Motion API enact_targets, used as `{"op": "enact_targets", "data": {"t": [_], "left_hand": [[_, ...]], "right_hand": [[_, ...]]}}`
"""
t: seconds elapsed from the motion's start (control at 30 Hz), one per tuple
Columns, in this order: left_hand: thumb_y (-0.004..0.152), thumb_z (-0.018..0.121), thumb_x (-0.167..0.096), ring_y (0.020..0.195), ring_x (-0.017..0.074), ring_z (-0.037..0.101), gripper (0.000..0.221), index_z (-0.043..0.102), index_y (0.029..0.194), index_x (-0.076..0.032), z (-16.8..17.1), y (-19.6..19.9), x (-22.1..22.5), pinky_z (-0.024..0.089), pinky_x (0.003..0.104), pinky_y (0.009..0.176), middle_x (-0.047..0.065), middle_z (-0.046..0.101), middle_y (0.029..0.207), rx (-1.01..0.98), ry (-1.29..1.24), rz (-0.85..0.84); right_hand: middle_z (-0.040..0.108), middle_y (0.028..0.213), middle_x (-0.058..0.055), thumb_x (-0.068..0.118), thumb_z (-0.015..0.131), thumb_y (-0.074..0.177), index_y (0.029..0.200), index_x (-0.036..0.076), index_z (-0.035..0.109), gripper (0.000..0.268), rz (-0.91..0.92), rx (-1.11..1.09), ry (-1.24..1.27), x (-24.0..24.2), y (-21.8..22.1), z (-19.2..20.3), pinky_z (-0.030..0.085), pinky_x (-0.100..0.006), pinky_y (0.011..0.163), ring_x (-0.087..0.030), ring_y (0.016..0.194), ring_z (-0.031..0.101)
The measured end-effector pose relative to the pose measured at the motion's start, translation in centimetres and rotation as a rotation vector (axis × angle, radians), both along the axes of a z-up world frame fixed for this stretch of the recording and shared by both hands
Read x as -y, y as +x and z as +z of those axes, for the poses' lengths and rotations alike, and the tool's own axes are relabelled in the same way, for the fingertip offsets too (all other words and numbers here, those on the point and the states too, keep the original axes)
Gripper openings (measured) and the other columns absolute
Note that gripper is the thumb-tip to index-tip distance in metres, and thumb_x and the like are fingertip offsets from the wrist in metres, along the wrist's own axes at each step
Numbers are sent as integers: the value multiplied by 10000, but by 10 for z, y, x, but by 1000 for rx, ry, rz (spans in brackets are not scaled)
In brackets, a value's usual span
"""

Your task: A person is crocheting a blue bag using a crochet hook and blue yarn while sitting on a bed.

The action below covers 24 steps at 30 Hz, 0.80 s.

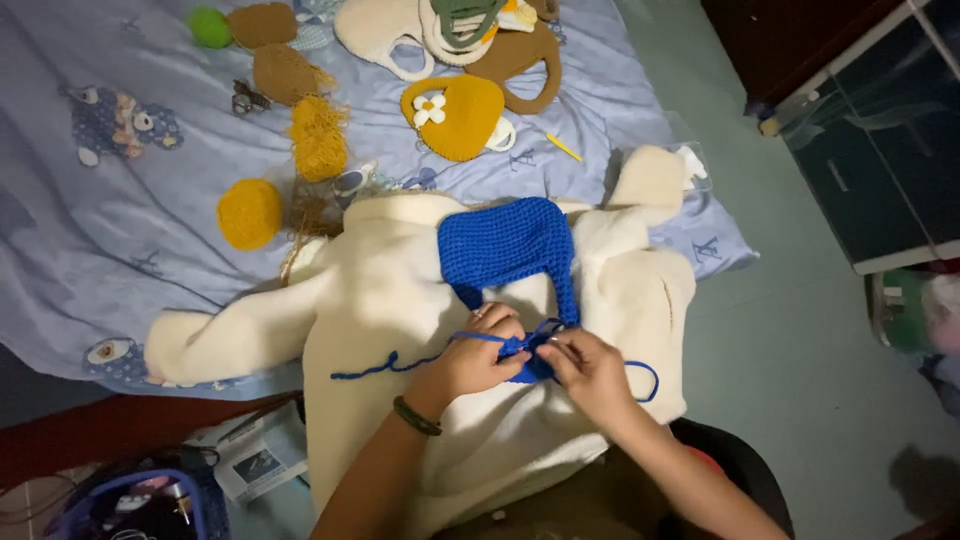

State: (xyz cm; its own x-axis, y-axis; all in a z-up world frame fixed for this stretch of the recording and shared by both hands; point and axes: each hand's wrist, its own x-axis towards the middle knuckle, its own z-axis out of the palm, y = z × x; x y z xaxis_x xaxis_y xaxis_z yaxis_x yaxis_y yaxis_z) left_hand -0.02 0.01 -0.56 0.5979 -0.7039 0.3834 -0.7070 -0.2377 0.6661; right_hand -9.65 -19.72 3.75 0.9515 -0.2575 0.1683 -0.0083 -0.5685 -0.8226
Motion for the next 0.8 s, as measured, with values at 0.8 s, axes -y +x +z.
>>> {"op": "enact_targets", "data": {"t": [0.8], "left_hand": [[924, 658, -81, 1055, 251, 526, 192, 480, 993, -58, 22, -1, -31, 390, 350, 1007, 115, 487, 1165, -394, -36, -138]], "right_hand": [[535, 670, 129, 339, 660, 1052, 836, 273, 592, 236, -179, -41, 1123, 314, -90, 80, 440, -138, 425, -1, 466, 485]]}}
